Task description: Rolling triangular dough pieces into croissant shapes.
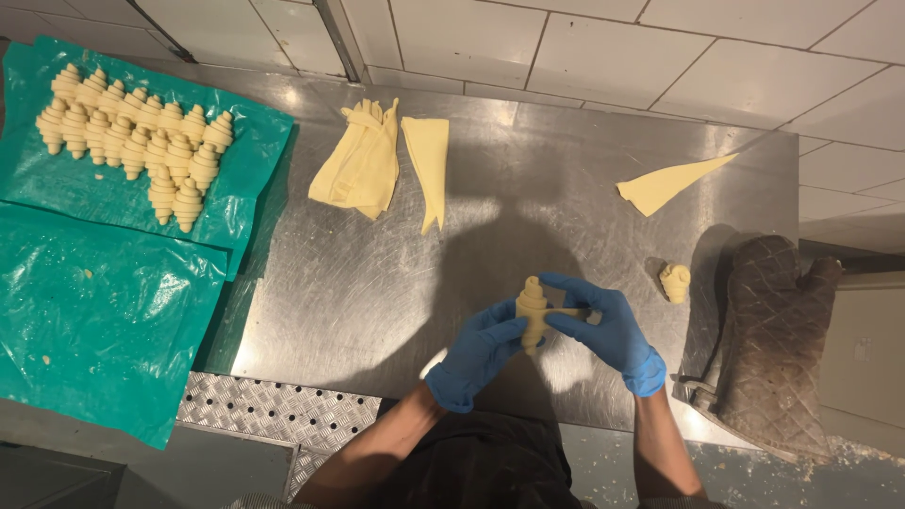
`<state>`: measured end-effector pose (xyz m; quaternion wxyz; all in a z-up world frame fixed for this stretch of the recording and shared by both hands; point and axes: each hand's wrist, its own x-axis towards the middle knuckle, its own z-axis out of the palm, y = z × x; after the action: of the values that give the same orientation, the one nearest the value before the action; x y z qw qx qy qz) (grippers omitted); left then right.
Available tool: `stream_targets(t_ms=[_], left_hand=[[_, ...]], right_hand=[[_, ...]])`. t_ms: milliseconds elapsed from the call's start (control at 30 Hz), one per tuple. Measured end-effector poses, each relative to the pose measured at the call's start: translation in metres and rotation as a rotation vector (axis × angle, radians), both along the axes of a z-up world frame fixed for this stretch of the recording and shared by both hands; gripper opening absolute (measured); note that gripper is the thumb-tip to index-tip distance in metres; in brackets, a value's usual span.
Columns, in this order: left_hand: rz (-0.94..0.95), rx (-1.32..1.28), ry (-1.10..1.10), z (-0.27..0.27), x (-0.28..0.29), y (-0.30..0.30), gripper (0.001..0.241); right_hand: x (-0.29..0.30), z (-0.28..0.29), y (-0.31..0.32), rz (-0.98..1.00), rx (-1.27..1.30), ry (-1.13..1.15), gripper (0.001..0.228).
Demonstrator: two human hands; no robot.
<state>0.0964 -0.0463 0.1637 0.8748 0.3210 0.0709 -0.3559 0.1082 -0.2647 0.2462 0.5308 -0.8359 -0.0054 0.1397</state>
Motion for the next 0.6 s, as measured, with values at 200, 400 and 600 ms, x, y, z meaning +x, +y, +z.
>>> stream_targets(t_ms=[200,400,600], left_hand=[[-0.014,-0.043,-0.018,0.026,0.004,0.0,0.044],[-0.018,0.002,-0.006,0.01,0.0,-0.005,0.046],[0.002,-0.081,-0.021,0.045,0.005,-0.003,0.048]], right_hand=[[0.001,-0.005,-0.006,-0.025,0.05,-0.016,0.058],[0.001,-0.007,-0.003,0.025,0.128,-0.129,0.055],[0.002,-0.01,-0.004,-0.035,0.213,-0.041,0.054]])
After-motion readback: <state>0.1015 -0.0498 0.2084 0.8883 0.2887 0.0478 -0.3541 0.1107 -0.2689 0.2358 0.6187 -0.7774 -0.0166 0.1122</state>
